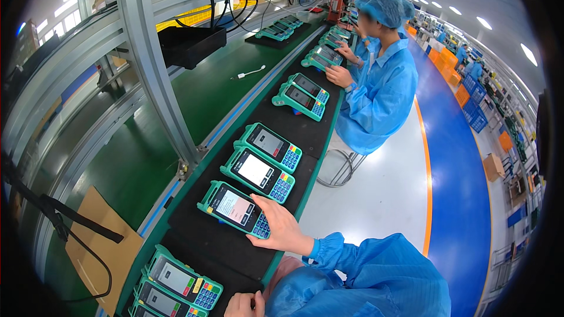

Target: The person tests handheld terminal devices on an assembly line by tapping the touchscreen displays and keypad buttons, holding a piece of cardboard over the devices, and drawing patterns on the screens.

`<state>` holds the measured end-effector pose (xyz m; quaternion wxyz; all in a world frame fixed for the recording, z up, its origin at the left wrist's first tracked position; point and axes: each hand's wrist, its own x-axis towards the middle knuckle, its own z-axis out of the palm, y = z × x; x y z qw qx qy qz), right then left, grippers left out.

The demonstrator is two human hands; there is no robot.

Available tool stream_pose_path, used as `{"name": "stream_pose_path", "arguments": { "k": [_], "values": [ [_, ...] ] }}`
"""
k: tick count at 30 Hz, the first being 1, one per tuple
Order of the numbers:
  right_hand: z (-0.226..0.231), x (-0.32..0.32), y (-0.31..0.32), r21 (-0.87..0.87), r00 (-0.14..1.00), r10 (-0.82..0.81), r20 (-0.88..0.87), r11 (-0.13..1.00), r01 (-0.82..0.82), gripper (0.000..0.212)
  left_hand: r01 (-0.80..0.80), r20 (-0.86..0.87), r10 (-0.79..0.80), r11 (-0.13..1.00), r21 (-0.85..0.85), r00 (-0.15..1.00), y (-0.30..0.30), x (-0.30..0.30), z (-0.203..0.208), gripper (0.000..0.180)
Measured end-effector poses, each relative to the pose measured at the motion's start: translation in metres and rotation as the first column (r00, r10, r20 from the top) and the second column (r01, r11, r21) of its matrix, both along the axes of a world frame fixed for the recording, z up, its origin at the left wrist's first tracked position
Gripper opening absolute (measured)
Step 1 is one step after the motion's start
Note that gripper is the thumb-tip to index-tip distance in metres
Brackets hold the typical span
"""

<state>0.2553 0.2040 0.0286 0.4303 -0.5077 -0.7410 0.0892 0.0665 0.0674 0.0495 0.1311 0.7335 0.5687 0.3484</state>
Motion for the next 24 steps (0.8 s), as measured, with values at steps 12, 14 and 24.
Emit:
{"name": "stream_pose_path", "arguments": {
  "k": [12,14,24],
  "values": [
    [0.0005,-0.0001,0.0005,0.008,1.000,0.001,-0.005,1.000,-0.001,0.088,-0.004,-0.005,0.004,1.000,-0.008,1.000,0.0001,-0.0003,-0.0015,0.017],
    [0.0002,0.0001,0.0006,0.010,1.000,-0.002,0.004,1.000,0.002,0.088,-0.004,-0.007,0.004,1.000,-0.013,1.000,0.0002,-0.0004,-0.0019,0.017],
    [-0.0004,0.0001,0.0007,0.024,1.000,-0.002,0.001,1.000,0.002,0.087,0.001,0.000,-0.001,1.000,-0.010,1.000,0.0005,0.0003,0.0003,0.018]
  ]
}}
